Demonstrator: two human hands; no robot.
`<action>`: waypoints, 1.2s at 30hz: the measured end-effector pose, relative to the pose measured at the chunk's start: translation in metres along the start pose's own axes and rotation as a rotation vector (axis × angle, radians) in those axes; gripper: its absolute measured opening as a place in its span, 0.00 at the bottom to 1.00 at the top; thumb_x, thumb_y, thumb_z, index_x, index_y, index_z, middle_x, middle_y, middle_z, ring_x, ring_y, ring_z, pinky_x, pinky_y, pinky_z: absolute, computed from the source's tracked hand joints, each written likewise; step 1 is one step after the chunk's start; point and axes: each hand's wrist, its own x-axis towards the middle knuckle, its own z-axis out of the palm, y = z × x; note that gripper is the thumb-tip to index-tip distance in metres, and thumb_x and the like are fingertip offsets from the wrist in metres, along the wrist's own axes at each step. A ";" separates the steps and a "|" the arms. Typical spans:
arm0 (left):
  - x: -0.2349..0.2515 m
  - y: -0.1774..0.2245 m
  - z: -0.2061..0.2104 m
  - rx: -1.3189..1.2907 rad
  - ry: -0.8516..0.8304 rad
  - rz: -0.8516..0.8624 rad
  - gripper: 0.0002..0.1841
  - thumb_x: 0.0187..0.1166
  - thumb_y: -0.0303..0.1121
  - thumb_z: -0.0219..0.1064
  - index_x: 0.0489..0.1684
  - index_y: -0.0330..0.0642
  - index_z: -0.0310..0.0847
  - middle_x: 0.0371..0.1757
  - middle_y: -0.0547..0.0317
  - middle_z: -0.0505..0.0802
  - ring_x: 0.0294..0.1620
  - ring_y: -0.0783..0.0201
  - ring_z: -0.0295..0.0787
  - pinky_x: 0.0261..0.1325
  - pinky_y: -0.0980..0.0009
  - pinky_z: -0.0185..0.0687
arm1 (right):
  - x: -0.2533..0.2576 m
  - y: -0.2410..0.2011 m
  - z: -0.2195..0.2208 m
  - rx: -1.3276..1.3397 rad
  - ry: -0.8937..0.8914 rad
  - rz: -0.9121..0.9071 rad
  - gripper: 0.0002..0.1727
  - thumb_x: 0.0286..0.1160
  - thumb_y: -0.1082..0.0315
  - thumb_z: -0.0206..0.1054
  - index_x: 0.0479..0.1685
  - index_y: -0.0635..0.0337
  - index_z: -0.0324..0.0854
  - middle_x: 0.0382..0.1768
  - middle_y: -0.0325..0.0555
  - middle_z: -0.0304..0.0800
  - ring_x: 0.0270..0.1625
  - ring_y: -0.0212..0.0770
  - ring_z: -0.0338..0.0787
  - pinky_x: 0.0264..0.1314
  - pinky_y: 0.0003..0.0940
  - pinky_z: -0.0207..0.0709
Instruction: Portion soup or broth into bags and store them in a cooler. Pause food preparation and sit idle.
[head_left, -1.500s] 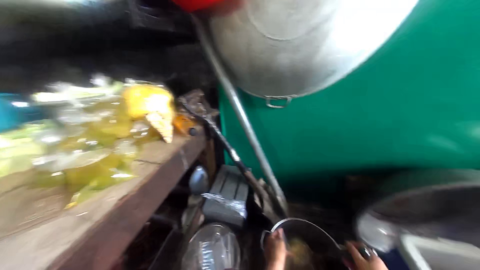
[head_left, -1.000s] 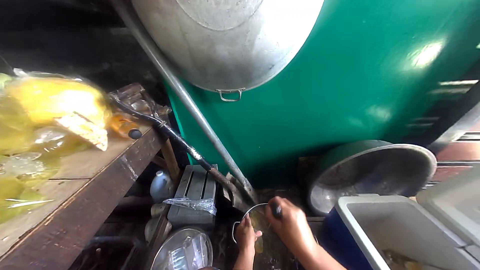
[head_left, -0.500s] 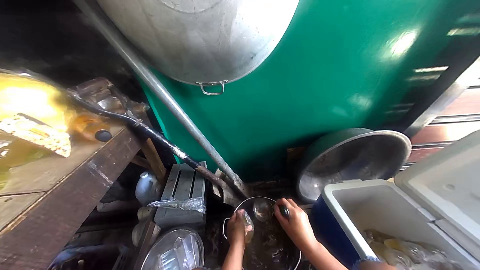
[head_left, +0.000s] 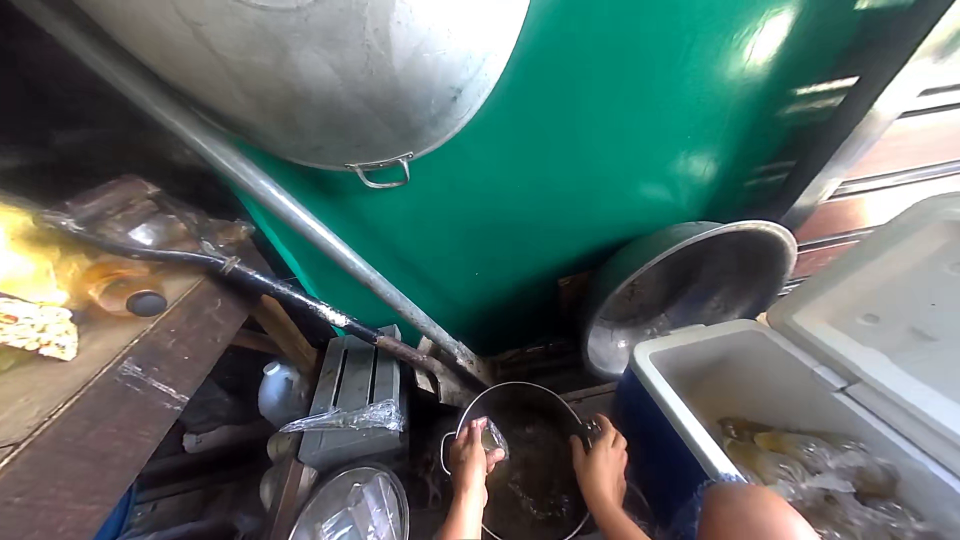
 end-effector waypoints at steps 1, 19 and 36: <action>-0.003 0.001 0.003 -0.006 0.006 -0.003 0.21 0.96 0.40 0.48 0.67 0.37 0.82 0.67 0.41 0.86 0.36 0.55 0.90 0.36 0.62 0.86 | -0.009 -0.010 -0.001 0.039 -0.053 0.020 0.34 0.75 0.56 0.74 0.77 0.64 0.74 0.72 0.71 0.77 0.72 0.70 0.81 0.68 0.67 0.78; -0.048 0.042 -0.018 0.405 -0.055 0.310 0.14 0.82 0.27 0.66 0.62 0.35 0.86 0.46 0.44 0.93 0.37 0.56 0.93 0.47 0.58 0.91 | -0.013 -0.104 -0.057 -0.097 -0.482 -0.218 0.18 0.79 0.52 0.62 0.30 0.55 0.86 0.33 0.48 0.87 0.44 0.48 0.87 0.49 0.57 0.74; -0.072 0.070 -0.034 0.298 -0.302 0.783 0.32 0.63 0.52 0.80 0.64 0.41 0.87 0.47 0.62 0.93 0.47 0.67 0.89 0.52 0.66 0.86 | -0.054 -0.152 -0.093 0.057 -0.377 -0.822 0.11 0.72 0.62 0.73 0.39 0.62 0.93 0.38 0.48 0.94 0.44 0.40 0.92 0.54 0.39 0.83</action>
